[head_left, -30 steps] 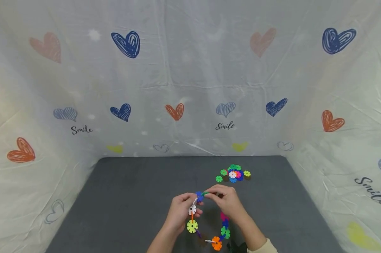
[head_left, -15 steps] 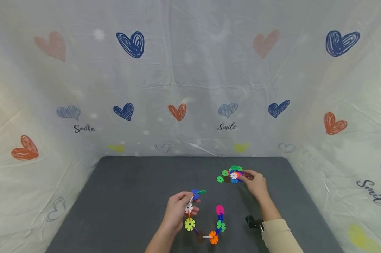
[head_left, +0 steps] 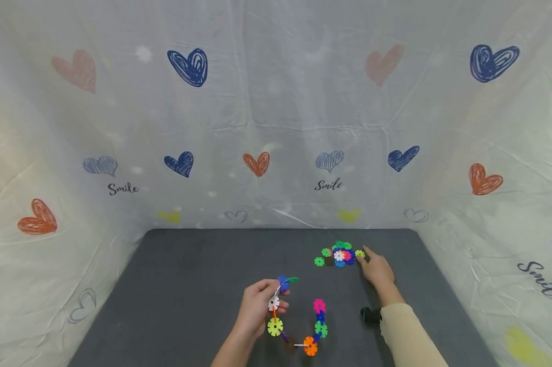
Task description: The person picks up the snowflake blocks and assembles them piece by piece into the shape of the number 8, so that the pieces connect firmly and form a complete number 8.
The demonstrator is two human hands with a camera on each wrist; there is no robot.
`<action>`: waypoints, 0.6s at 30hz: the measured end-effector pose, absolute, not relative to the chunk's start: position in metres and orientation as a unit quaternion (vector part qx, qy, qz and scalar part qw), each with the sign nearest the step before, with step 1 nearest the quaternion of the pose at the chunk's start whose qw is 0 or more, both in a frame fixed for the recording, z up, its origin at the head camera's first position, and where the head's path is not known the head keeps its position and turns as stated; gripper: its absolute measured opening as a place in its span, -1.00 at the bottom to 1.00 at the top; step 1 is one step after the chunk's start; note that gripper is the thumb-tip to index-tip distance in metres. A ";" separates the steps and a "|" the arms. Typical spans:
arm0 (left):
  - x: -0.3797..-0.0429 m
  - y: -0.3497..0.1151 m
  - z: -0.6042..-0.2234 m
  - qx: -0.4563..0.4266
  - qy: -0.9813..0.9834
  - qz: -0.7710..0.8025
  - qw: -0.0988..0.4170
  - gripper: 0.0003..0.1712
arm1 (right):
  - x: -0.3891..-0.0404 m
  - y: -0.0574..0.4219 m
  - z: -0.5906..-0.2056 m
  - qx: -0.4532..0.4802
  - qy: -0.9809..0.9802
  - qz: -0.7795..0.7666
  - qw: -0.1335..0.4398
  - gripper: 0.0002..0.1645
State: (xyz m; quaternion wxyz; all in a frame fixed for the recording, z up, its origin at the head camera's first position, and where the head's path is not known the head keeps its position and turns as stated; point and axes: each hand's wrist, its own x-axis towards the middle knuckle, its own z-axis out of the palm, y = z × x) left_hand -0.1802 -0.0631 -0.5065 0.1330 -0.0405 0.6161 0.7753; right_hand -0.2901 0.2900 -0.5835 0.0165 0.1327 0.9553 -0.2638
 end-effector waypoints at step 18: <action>-0.181 -0.064 -0.506 -0.042 0.615 0.775 0.140 -0.62 | -0.249 0.235 -0.536 0.044 0.841 -0.537 -0.044 -0.72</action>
